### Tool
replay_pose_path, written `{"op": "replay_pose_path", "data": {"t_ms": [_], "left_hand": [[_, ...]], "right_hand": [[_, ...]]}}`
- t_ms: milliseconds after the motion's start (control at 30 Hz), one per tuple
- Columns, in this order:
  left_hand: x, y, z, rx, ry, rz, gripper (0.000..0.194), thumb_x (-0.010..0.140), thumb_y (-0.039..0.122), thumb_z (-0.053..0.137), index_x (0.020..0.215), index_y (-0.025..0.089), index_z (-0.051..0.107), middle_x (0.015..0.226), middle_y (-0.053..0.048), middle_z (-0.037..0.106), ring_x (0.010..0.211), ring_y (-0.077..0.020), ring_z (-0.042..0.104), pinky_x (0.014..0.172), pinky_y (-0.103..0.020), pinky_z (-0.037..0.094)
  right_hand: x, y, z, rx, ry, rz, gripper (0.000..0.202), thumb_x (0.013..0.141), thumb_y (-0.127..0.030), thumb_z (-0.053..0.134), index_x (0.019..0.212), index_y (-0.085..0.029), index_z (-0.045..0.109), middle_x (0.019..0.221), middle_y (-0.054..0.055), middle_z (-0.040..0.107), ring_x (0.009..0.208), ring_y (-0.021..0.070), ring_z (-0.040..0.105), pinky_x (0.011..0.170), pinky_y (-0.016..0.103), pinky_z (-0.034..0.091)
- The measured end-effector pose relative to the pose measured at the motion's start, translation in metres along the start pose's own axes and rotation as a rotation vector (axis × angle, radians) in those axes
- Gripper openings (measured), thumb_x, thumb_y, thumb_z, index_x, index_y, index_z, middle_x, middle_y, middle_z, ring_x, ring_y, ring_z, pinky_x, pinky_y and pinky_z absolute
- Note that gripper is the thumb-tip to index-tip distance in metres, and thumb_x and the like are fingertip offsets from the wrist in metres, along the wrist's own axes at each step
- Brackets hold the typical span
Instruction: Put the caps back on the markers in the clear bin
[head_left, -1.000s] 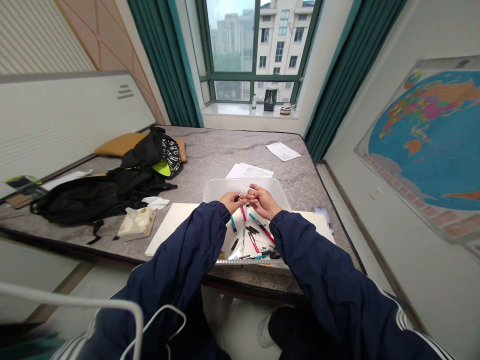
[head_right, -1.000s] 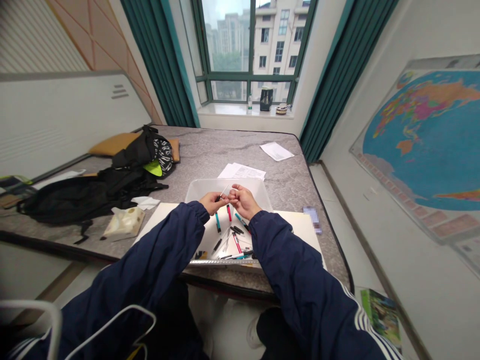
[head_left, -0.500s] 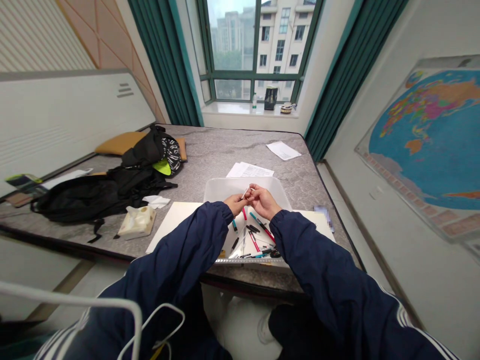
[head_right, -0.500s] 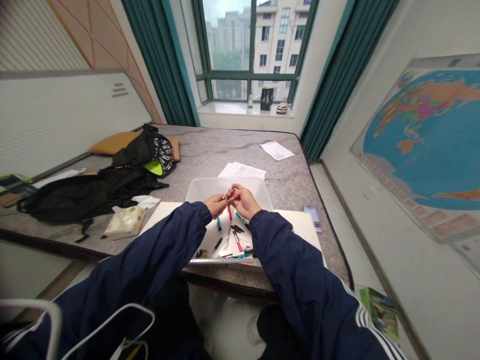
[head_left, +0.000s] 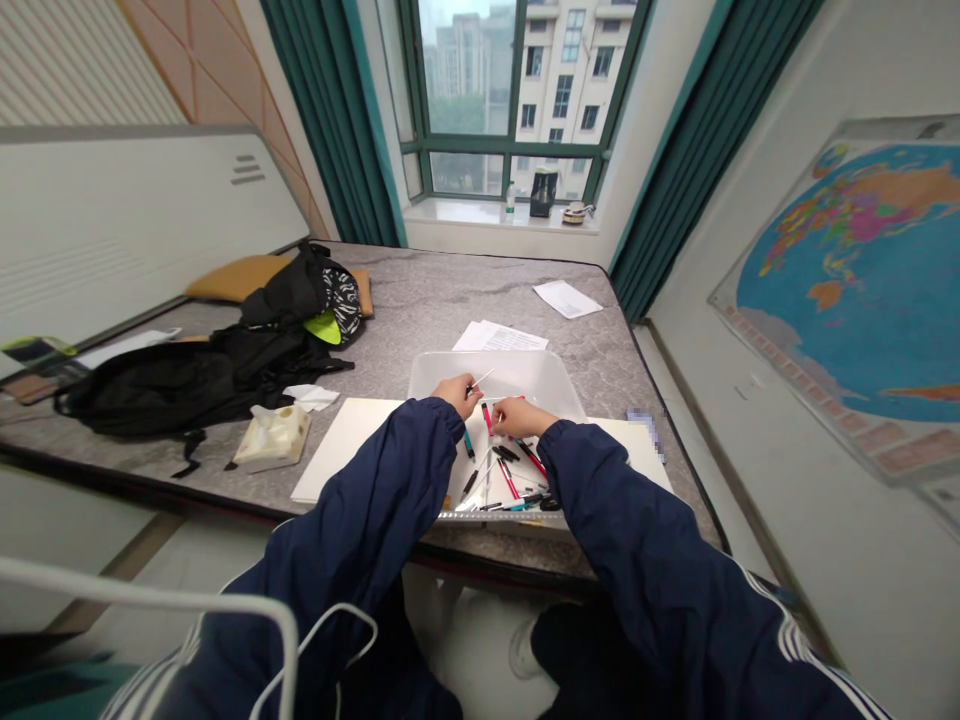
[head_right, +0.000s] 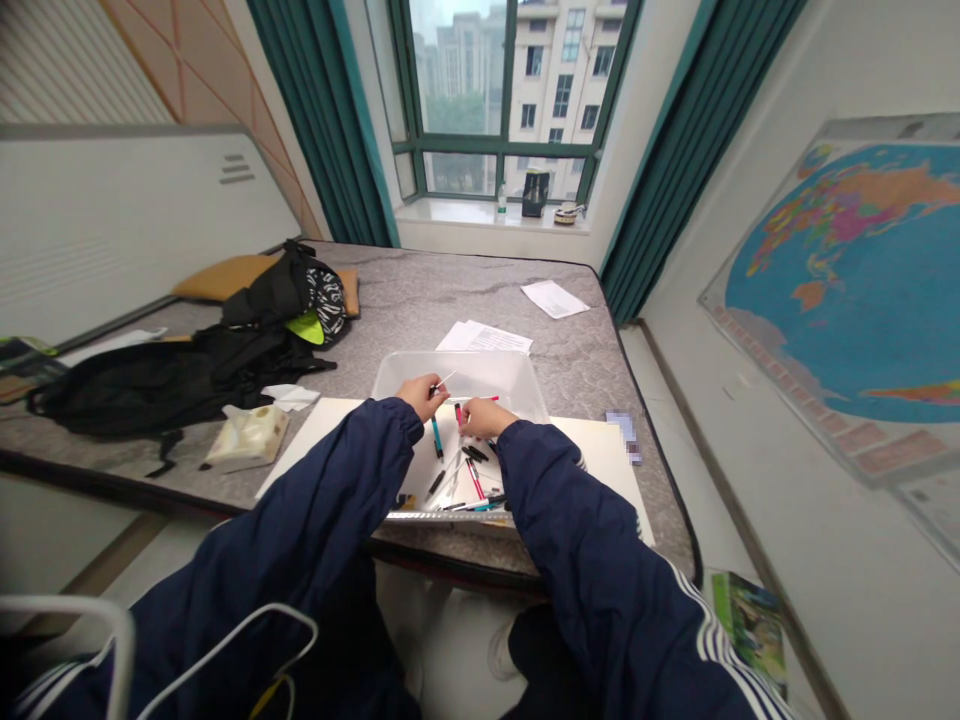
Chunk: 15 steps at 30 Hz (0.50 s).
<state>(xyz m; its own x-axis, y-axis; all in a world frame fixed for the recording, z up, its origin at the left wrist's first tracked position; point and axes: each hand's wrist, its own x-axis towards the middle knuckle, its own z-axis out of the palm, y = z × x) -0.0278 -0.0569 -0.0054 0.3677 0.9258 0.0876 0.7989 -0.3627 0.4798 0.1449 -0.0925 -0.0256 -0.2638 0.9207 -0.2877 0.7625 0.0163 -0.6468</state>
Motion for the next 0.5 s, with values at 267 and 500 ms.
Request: {"op": "replay_pose_path", "data": {"t_ms": [267, 500], "left_hand": [[0.000, 0.002, -0.003, 0.061, -0.049, -0.028, 0.019, 0.085, 0.033, 0.058, 0.093, 0.019, 0.068, 0.080, -0.005, 0.069, 0.077, -0.0201, 0.063, 0.073, -0.028, 0.043], [0.003, 0.001, -0.001, 0.137, -0.184, -0.012, 0.020, 0.083, 0.036, 0.061, 0.089, 0.019, 0.071, 0.084, -0.006, 0.071, 0.081, -0.0216, 0.064, 0.072, -0.028, 0.043]], "right_hand": [[-0.003, 0.009, -0.011, -0.433, 0.084, 0.202, 0.018, 0.070, -0.017, 0.070, 0.088, -0.015, 0.073, 0.089, 0.014, 0.074, 0.085, 0.0217, 0.070, 0.069, 0.024, 0.048], [-0.002, 0.014, -0.010, -0.445, 0.104, 0.273, 0.030, 0.068, -0.021, 0.077, 0.096, -0.013, 0.074, 0.094, 0.016, 0.074, 0.089, 0.0237, 0.070, 0.072, 0.026, 0.049]]}}
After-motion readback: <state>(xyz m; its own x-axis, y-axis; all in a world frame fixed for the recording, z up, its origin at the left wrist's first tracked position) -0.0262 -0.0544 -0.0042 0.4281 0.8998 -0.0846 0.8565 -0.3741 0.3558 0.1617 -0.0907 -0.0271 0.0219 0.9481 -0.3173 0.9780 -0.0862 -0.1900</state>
